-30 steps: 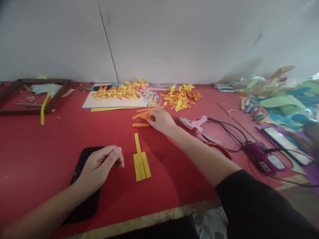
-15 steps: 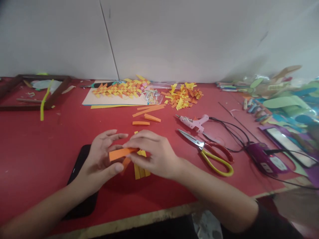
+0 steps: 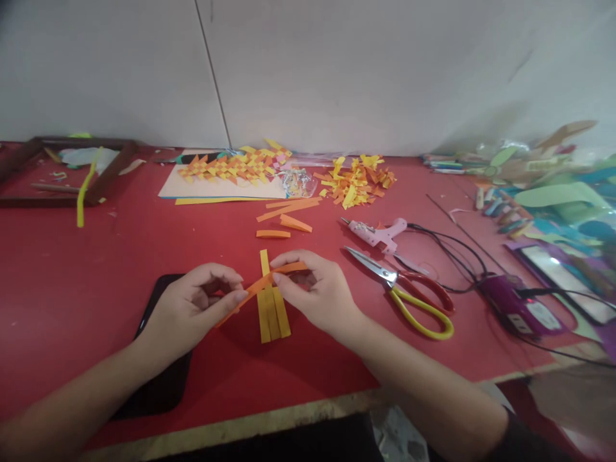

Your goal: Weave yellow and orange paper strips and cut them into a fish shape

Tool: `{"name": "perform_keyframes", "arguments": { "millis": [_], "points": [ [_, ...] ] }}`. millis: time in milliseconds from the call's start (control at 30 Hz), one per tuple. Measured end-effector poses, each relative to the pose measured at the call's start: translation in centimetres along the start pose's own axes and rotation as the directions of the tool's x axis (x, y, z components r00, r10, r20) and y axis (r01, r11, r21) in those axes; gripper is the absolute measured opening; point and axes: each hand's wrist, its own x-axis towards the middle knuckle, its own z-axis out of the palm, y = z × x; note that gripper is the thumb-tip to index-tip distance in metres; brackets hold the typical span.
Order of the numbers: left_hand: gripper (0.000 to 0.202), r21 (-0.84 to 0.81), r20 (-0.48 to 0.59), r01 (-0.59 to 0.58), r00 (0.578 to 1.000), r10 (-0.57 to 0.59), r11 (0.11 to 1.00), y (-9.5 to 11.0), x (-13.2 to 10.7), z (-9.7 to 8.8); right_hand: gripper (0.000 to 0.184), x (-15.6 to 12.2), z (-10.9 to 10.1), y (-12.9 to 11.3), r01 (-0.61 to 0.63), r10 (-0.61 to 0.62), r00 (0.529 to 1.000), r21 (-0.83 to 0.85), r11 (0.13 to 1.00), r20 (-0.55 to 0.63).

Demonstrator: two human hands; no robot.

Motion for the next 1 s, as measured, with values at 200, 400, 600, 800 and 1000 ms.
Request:
{"name": "perform_keyframes", "arguments": {
  "millis": [200,400,600,800,1000],
  "points": [
    [0.023,0.201,0.01,0.031,0.999,-0.034,0.979,-0.1,0.0,-0.7,0.014,0.3,-0.8,0.7,-0.06,0.062,0.997,0.064,0.996,-0.035],
    [0.017,0.256,-0.019,-0.002,1.0,0.007,0.967,0.3,0.4,-0.8,0.014,0.4,-1.9,0.8,-0.139,0.138,0.99,0.02,0.99,0.03],
    [0.014,0.269,-0.027,-0.04,0.998,0.049,0.962,0.4,0.3,-0.7,0.009,0.4,-2.0,0.6,-0.146,0.142,0.987,0.046,0.988,0.08],
    [0.013,0.267,-0.014,-0.047,0.998,0.053,0.963,0.1,0.1,-0.7,0.01,-0.1,-1.5,1.0,-0.122,0.121,0.985,0.006,0.992,0.121],
    [0.014,0.164,0.001,-0.011,1.0,0.011,0.986,-0.5,0.2,-0.5,0.003,-0.8,-0.6,1.0,0.101,-0.099,0.989,-0.008,0.995,0.113]
  ]
}}
